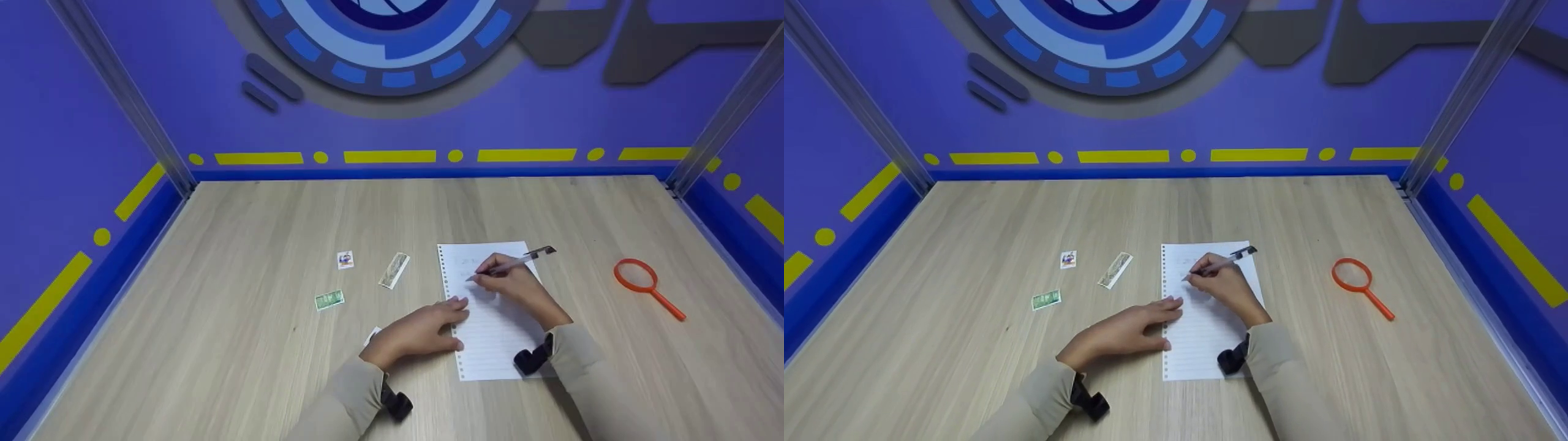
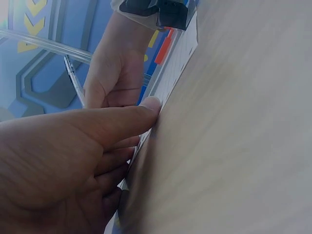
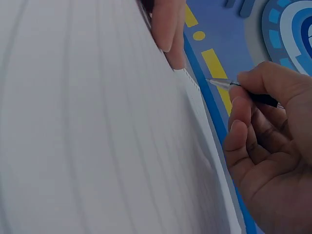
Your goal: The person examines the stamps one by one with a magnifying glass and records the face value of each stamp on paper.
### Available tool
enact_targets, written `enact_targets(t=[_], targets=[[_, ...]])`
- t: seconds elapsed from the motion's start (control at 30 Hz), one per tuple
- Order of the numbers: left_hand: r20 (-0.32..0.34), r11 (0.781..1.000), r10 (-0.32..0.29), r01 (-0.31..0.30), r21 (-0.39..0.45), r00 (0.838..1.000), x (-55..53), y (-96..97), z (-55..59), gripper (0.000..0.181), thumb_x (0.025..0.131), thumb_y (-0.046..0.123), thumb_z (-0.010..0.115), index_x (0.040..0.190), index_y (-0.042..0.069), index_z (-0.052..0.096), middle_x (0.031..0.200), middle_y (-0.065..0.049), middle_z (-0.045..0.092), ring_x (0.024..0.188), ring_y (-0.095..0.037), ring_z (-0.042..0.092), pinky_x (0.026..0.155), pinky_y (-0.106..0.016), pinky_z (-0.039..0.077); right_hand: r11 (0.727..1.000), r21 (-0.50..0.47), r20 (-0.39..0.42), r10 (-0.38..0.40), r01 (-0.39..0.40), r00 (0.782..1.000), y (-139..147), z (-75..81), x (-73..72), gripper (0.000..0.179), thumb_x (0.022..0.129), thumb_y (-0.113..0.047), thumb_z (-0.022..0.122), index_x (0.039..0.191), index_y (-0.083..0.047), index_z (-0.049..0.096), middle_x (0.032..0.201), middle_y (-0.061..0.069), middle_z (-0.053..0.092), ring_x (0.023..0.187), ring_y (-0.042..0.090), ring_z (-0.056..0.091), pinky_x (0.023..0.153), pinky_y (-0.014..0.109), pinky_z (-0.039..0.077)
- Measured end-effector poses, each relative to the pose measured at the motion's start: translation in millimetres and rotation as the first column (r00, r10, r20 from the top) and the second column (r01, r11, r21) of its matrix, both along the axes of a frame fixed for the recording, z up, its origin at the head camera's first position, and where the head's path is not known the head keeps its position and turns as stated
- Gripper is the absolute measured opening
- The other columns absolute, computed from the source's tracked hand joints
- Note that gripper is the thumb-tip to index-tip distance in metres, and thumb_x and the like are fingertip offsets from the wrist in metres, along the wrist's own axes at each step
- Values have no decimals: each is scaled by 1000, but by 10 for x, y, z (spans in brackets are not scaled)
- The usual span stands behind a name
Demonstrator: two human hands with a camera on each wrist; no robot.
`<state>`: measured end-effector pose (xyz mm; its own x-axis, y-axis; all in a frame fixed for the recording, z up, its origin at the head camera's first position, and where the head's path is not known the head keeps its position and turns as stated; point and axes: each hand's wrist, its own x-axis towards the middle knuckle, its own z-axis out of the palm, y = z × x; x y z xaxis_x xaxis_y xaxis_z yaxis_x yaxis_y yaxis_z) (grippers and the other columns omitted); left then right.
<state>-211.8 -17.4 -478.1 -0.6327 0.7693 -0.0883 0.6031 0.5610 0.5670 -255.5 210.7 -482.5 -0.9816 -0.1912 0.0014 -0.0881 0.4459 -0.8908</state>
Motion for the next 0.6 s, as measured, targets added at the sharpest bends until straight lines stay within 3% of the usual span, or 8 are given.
enact_targets(t=[0.27, 0.47, 0.6], targets=[[-21, 1000, -3, 2, -22, 1000, 11, 3, 7, 57, 92, 26, 63, 143, 9, 45, 156, -4, 32, 146, -16, 26, 119, -27, 23, 999, 41, 7, -9, 9, 1000, 15, -68, -17, 20, 86, -16, 70, 97, -1, 64, 79, -7, 61, 64, 3, 52, 59, 17, 41], [-85, 996, -12, 5, -84, 996, 88, 19, 68, 55, 93, 25, 61, 143, 7, 46, 155, -7, 34, 145, -19, 28, 119, -28, 24, 1000, 14, 32, -1, 0, 999, 4, -79, -17, 20, 87, -11, 68, 99, 3, 63, 81, -6, 64, 66, 6, 52, 59, 19, 41], [-84, 995, -21, 13, -102, 996, 138, 42, 83, 54, 93, 25, 60, 142, 7, 46, 155, -9, 33, 146, -20, 27, 119, -28, 23, 1000, 21, 37, -9, 8, 999, 3, -97, -4, 19, 86, -14, 70, 98, 0, 64, 81, -6, 64, 68, 7, 53, 60, 19, 41]])
